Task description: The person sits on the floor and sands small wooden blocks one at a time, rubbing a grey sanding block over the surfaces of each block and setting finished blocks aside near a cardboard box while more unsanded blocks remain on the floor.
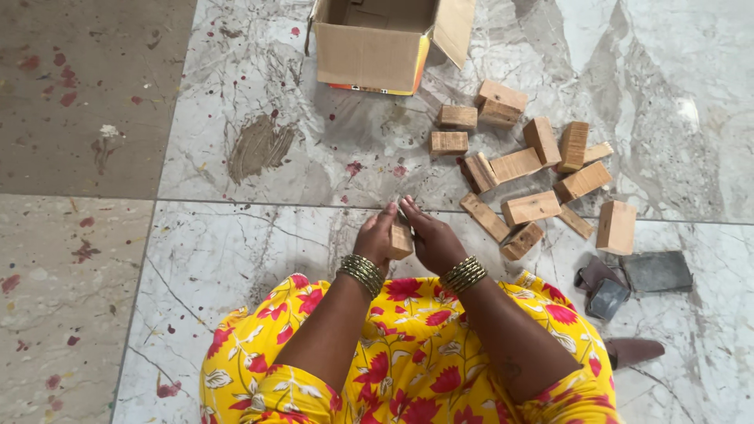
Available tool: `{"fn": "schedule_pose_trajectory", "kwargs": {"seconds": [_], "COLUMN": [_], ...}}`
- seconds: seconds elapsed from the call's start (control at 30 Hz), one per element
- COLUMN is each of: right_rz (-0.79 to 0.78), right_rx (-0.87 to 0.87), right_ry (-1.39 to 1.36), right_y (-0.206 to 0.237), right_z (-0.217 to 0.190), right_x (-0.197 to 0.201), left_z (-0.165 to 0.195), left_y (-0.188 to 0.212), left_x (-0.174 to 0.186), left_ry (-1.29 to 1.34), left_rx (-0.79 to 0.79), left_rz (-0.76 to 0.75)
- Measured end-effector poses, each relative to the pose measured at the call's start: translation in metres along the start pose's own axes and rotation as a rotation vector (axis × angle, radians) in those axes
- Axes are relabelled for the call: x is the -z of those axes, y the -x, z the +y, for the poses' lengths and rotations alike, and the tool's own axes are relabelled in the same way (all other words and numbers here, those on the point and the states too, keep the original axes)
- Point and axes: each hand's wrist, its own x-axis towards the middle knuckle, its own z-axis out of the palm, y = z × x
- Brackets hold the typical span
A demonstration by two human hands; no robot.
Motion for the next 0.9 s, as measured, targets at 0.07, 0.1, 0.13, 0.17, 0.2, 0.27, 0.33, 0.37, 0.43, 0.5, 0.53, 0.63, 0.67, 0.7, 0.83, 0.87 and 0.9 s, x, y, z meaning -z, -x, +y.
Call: {"fn": "schedule_pose_trajectory", "kwargs": {"seconds": [0.07, 0.1, 0.13, 0.17, 0.2, 0.27, 0.33, 0.37, 0.43, 0.5, 0.53, 0.63, 0.67, 0.7, 0.83, 0.87, 0.9], "right_rz": [-0.044, -0.047, -0.048, -0.049, -0.049, -0.056, -0.029, -0.017, 0.058, 0.053, 0.007, -0.032, -0.028, -0.015, 0.011, 0.012, -0.01], "right_rx": [-0.161, -0.076, 0.011, 0.095, 0.095, 0.097, -0.033, -0.096, -0.005, -0.001, -0.044, 0.045, 0.109, 0.114, 0.007, -0.05, -0.139], "right_ry": [-0.094, -0.058, -0.021, 0.014, 0.029, 0.063, 0.053, 0.052, 0.003, -0.044, -0.067, -0.009, 0.032, 0.025, -0.111, -0.173, -0.125], "right_y": [0.008, 0.015, 0.02, 0.024, 0.026, 0.025, 0.016, 0.011, 0.007, 0.009, 0.013, 0.026, 0.028, 0.029, 0.014, 0.008, 0.003], "right_z": [-0.005, -0.011, -0.016, -0.019, -0.019, -0.015, -0.004, 0.002, 0.006, 0.002, -0.004, -0.023, -0.027, -0.028, -0.011, -0.005, 0.0], "right_x": [-0.007, -0.014, -0.021, -0.025, -0.027, -0.028, -0.021, -0.018, -0.015, -0.018, -0.022, -0.035, -0.036, -0.036, -0.022, -0.018, -0.014], "left_z": [0.008, 0.016, 0.023, 0.026, 0.026, 0.02, 0.006, 0.0, -0.003, 0.001, 0.008, 0.027, 0.03, 0.031, 0.022, 0.019, 0.017], "left_y": [-0.002, -0.005, -0.009, -0.012, -0.015, -0.016, -0.013, -0.012, -0.01, -0.011, -0.013, -0.018, -0.018, -0.017, -0.009, -0.007, -0.006], "left_x": [0.004, 0.011, 0.018, 0.022, 0.025, 0.027, 0.022, 0.019, 0.017, 0.019, 0.023, 0.036, 0.038, 0.038, 0.028, 0.023, 0.019], "left_ry": [0.009, 0.061, 0.112, 0.161, 0.171, 0.2, 0.071, 0.01, 0.057, 0.072, 0.067, 0.131, 0.165, 0.137, 0.024, -0.005, 0.034], "left_rx": [0.016, -0.038, -0.094, -0.148, -0.15, -0.152, 0.006, 0.085, 0.016, -0.028, -0.037, -0.112, -0.143, -0.139, -0.048, -0.007, 0.024], "left_rz": [0.096, 0.067, 0.037, 0.007, -0.022, -0.076, -0.005, 0.028, -0.074, -0.09, -0.053, -0.011, -0.01, 0.019, 0.008, -0.025, -0.086]}}
